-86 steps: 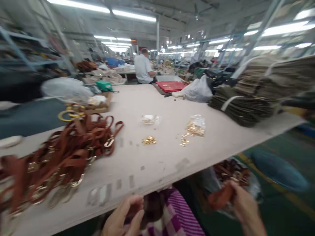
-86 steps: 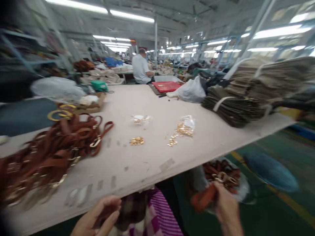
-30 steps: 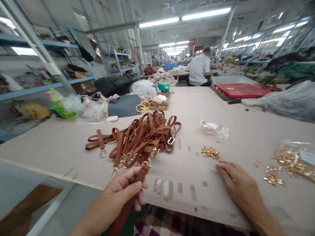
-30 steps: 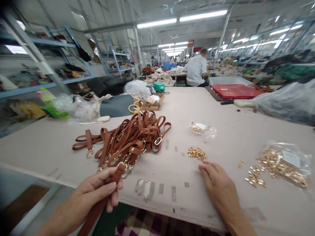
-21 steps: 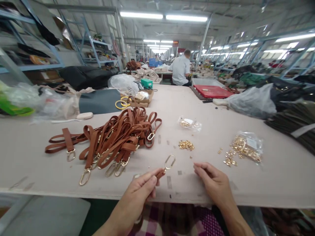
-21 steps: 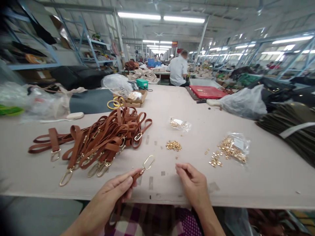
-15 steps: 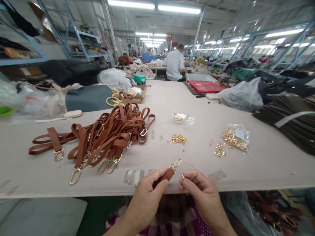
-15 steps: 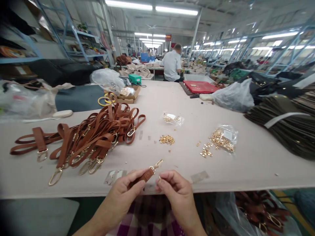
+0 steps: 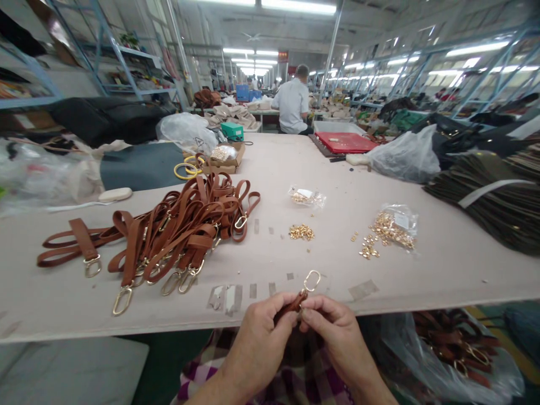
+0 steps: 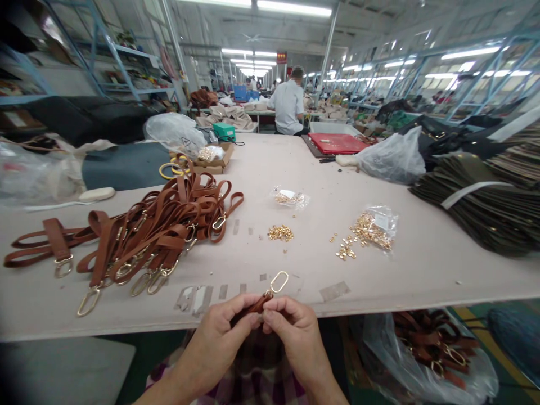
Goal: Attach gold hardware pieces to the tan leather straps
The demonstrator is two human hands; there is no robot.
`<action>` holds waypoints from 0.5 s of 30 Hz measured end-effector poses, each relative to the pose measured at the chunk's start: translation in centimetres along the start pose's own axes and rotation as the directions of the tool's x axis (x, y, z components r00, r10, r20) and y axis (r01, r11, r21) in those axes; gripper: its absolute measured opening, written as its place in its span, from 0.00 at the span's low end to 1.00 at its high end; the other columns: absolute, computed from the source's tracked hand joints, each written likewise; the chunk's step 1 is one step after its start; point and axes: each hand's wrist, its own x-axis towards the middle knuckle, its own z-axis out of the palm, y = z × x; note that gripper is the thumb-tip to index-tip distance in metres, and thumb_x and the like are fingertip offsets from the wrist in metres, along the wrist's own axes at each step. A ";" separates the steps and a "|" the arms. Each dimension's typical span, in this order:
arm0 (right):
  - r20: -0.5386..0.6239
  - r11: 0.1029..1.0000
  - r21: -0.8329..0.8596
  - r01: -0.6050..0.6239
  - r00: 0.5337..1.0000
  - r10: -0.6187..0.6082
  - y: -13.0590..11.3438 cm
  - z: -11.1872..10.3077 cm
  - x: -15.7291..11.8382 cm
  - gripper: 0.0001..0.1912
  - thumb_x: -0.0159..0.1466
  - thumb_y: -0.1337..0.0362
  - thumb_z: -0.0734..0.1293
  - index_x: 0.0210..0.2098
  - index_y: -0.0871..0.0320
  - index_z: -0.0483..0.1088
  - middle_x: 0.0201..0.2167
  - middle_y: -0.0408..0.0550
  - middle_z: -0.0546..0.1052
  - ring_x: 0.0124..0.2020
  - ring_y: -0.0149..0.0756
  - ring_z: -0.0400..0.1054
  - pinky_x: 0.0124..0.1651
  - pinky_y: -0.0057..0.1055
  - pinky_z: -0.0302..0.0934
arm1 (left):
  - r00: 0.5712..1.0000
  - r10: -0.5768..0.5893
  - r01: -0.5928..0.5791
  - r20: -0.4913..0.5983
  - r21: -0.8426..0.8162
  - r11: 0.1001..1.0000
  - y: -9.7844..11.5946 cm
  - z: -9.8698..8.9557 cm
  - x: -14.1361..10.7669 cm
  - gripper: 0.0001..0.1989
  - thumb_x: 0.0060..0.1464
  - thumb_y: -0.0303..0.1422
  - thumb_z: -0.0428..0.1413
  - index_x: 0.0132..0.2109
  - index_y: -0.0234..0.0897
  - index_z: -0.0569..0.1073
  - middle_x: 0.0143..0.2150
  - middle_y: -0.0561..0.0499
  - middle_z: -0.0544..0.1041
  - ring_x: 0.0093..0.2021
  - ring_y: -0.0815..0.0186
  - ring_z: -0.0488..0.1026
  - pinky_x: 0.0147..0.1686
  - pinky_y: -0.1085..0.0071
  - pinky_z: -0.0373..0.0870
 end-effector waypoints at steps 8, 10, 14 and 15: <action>0.010 0.998 0.070 0.001 1.000 -0.002 0.4 0.7 -0.6 0.16 0.56 0.53 0.74 0.27 0.57 0.68 0.23 0.43 0.75 0.28 0.34 0.70 0.35 0.30 0.63 | 0.996 0.066 -0.076 0.066 0.164 0.983 -2.1 -0.4 -0.1 0.16 0.61 0.33 0.51 0.52 0.50 0.77 0.38 0.56 0.81 0.40 0.62 0.78 0.40 0.74 0.73; 0.020 0.996 0.086 -0.013 1.000 0.011 0.5 0.8 -0.7 0.17 0.56 0.53 0.74 0.28 0.57 0.65 0.24 0.42 0.75 0.27 0.33 0.71 0.35 0.30 0.63 | 0.993 0.078 -0.091 0.087 0.159 0.983 -2.2 -0.6 -0.1 0.15 0.61 0.34 0.51 0.52 0.50 0.78 0.36 0.55 0.81 0.38 0.62 0.79 0.39 0.73 0.74; 0.065 0.982 0.187 -0.031 0.998 0.019 0.2 0.8 -0.7 0.20 0.54 0.53 0.75 0.28 0.55 0.61 0.26 0.41 0.76 0.25 0.33 0.72 0.33 0.30 0.65 | 0.987 0.110 -0.125 0.113 0.138 0.983 -2.1 -0.6 0.0 0.15 0.62 0.36 0.50 0.51 0.50 0.78 0.34 0.54 0.81 0.35 0.62 0.79 0.37 0.73 0.76; 0.069 0.979 0.202 -0.027 0.998 0.014 0.3 0.7 -0.7 0.20 0.54 0.53 0.75 0.28 0.54 0.60 0.26 0.40 0.76 0.24 0.33 0.72 0.32 0.30 0.65 | 0.986 0.124 -0.139 0.113 0.135 0.981 -2.1 -0.5 0.0 0.15 0.62 0.36 0.51 0.51 0.51 0.78 0.35 0.54 0.81 0.35 0.62 0.79 0.37 0.72 0.76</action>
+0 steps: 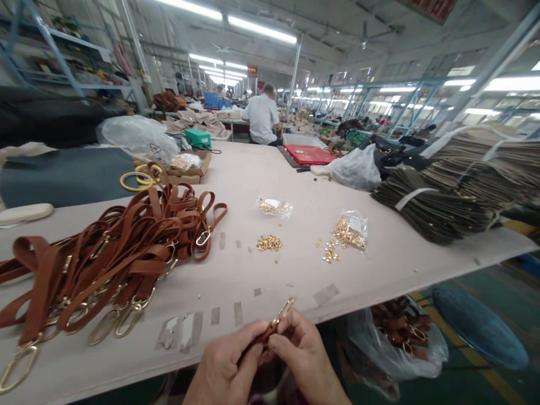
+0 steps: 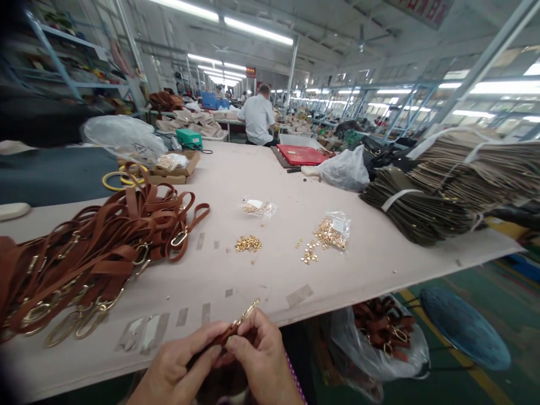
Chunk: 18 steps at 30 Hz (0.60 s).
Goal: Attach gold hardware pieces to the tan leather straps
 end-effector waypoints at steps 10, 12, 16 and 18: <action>-0.066 0.938 -0.336 0.090 0.991 -0.119 -0.7 -1.3 0.0 0.10 0.61 0.60 0.69 0.29 0.55 0.63 0.25 0.40 0.74 0.28 0.32 0.69 0.33 0.28 0.63 | 0.999 0.025 -0.026 -0.035 -0.041 0.999 -0.7 1.2 0.4 0.15 0.62 0.34 0.51 0.53 0.47 0.76 0.37 0.51 0.81 0.35 0.64 0.79 0.38 0.72 0.78; -0.091 0.854 -0.510 0.106 0.980 -0.176 -2.4 -3.3 0.6 0.09 0.61 0.59 0.68 0.30 0.55 0.65 0.26 0.41 0.73 0.29 0.33 0.69 0.32 0.28 0.63 | 0.998 -0.052 0.047 -0.037 -0.132 0.990 -0.3 1.5 0.9 0.17 0.63 0.36 0.48 0.54 0.44 0.74 0.38 0.49 0.79 0.30 0.66 0.77 0.30 0.74 0.78; -0.107 0.331 -0.941 0.075 0.861 -0.498 -5.8 -9.9 3.7 0.10 0.67 0.58 0.62 0.41 0.56 0.69 0.35 0.48 0.77 0.36 0.37 0.72 0.39 0.32 0.65 | 0.969 -0.224 0.200 -0.103 -0.204 0.958 0.2 1.4 1.5 0.19 0.63 0.39 0.47 0.56 0.42 0.73 0.36 0.51 0.73 0.23 0.69 0.71 0.24 0.74 0.73; -0.018 0.057 -0.998 0.016 0.829 -0.559 -6.9 -12.8 5.5 0.12 0.67 0.60 0.60 0.45 0.58 0.70 0.39 0.52 0.78 0.39 0.41 0.72 0.43 0.37 0.65 | 0.962 -0.239 0.214 -0.132 -0.179 0.960 0.3 1.1 1.7 0.18 0.61 0.40 0.50 0.53 0.42 0.75 0.33 0.53 0.71 0.24 0.69 0.69 0.28 0.72 0.72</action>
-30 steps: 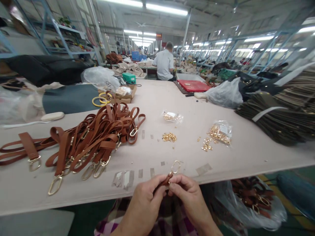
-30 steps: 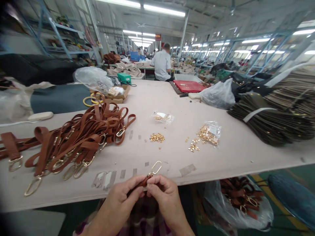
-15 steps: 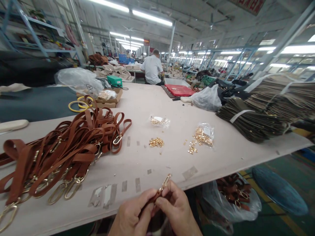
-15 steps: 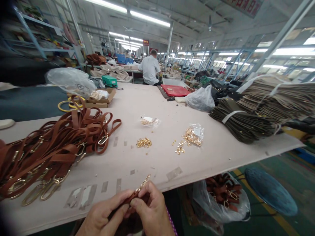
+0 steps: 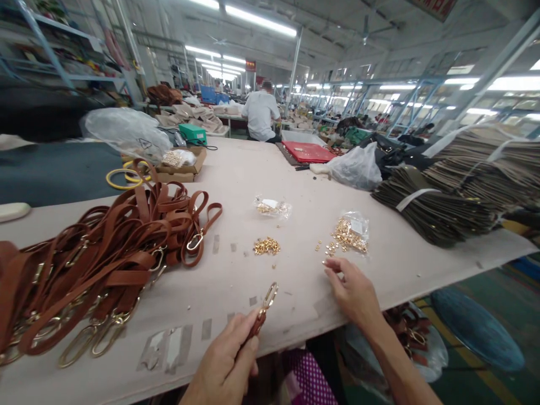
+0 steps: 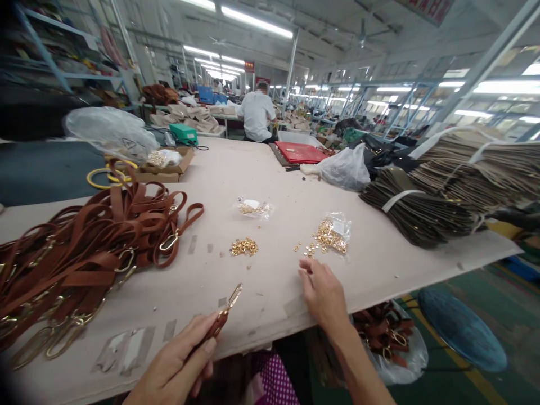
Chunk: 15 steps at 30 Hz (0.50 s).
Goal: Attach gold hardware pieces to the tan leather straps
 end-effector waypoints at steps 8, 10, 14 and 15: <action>0.123 0.970 -0.174 0.168 0.981 -0.148 2.6 0.7 3.5 0.11 0.65 0.64 0.61 0.40 0.55 0.75 0.33 0.52 0.77 0.38 0.45 0.70 0.42 0.39 0.63 | 0.984 -0.152 0.162 0.096 -0.103 0.981 -0.5 -0.9 0.6 0.17 0.60 0.44 0.48 0.35 0.37 0.75 0.28 0.53 0.70 0.30 0.65 0.67 0.29 0.73 0.64; 0.127 0.972 -0.158 0.174 0.980 -0.154 3.0 0.6 3.7 0.10 0.64 0.64 0.61 0.38 0.55 0.75 0.33 0.52 0.77 0.38 0.45 0.70 0.41 0.39 0.63 | 0.981 -0.143 0.160 0.133 -0.127 0.979 0.0 -1.0 0.5 0.14 0.59 0.40 0.50 0.41 0.38 0.76 0.33 0.51 0.73 0.34 0.64 0.69 0.32 0.73 0.65; 0.090 0.988 -0.057 0.142 0.987 -0.136 2.5 0.7 2.7 0.08 0.63 0.61 0.63 0.36 0.56 0.72 0.33 0.50 0.78 0.36 0.43 0.71 0.40 0.39 0.64 | 0.973 -0.180 0.203 0.142 -0.163 0.965 0.8 -0.9 0.2 0.11 0.58 0.34 0.51 0.43 0.37 0.76 0.32 0.52 0.73 0.32 0.67 0.68 0.33 0.73 0.64; 0.072 0.993 0.021 0.116 0.991 -0.117 1.8 0.8 1.8 0.07 0.63 0.60 0.64 0.36 0.55 0.72 0.33 0.48 0.78 0.35 0.42 0.72 0.39 0.37 0.64 | 0.971 -0.201 0.221 0.128 -0.170 0.960 0.9 -0.9 0.2 0.11 0.57 0.33 0.51 0.42 0.37 0.75 0.29 0.53 0.71 0.29 0.68 0.66 0.31 0.73 0.63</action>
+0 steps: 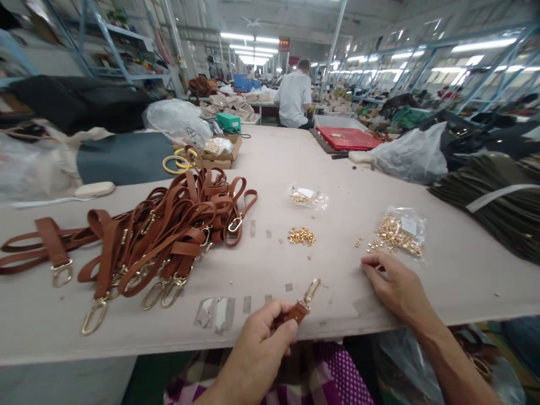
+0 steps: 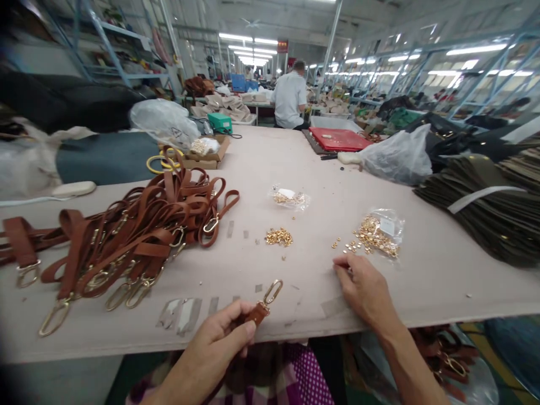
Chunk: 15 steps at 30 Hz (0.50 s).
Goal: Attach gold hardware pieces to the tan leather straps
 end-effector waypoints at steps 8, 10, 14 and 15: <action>-0.105 0.738 0.641 0.213 0.976 -0.190 -12.1 2.0 -7.0 0.09 0.64 0.74 0.64 0.36 0.52 0.66 0.32 0.41 0.75 0.37 0.32 0.71 0.40 0.28 0.67 | 0.984 0.147 -0.136 -0.103 0.107 0.985 -0.8 0.4 -0.1 0.07 0.58 0.31 0.51 0.37 0.37 0.75 0.32 0.53 0.72 0.31 0.68 0.69 0.30 0.74 0.66; -0.168 0.727 0.623 0.289 0.957 -0.236 -13.6 2.5 -7.3 0.12 0.63 0.77 0.64 0.37 0.53 0.67 0.32 0.41 0.76 0.38 0.31 0.71 0.42 0.28 0.67 | 0.973 0.200 -0.181 -0.116 0.155 0.971 -0.9 0.6 -0.3 0.07 0.59 0.30 0.51 0.37 0.38 0.75 0.34 0.52 0.73 0.33 0.67 0.70 0.32 0.74 0.67; -0.240 0.779 0.522 0.347 0.936 -0.257 -14.2 2.8 -7.2 0.12 0.62 0.79 0.64 0.37 0.54 0.68 0.33 0.43 0.78 0.40 0.31 0.71 0.45 0.27 0.67 | 0.958 0.255 -0.229 -0.130 0.188 0.955 -1.0 1.1 -0.8 0.07 0.61 0.30 0.51 0.39 0.38 0.75 0.36 0.51 0.74 0.36 0.66 0.72 0.34 0.73 0.68; -0.248 0.786 0.502 0.361 0.931 -0.269 -14.2 2.8 -7.2 0.12 0.62 0.79 0.64 0.37 0.54 0.69 0.33 0.43 0.78 0.40 0.31 0.71 0.45 0.27 0.67 | 0.955 0.264 -0.236 -0.136 0.189 0.953 -1.0 1.2 -0.9 0.07 0.61 0.29 0.51 0.39 0.38 0.75 0.36 0.51 0.75 0.36 0.65 0.73 0.34 0.73 0.69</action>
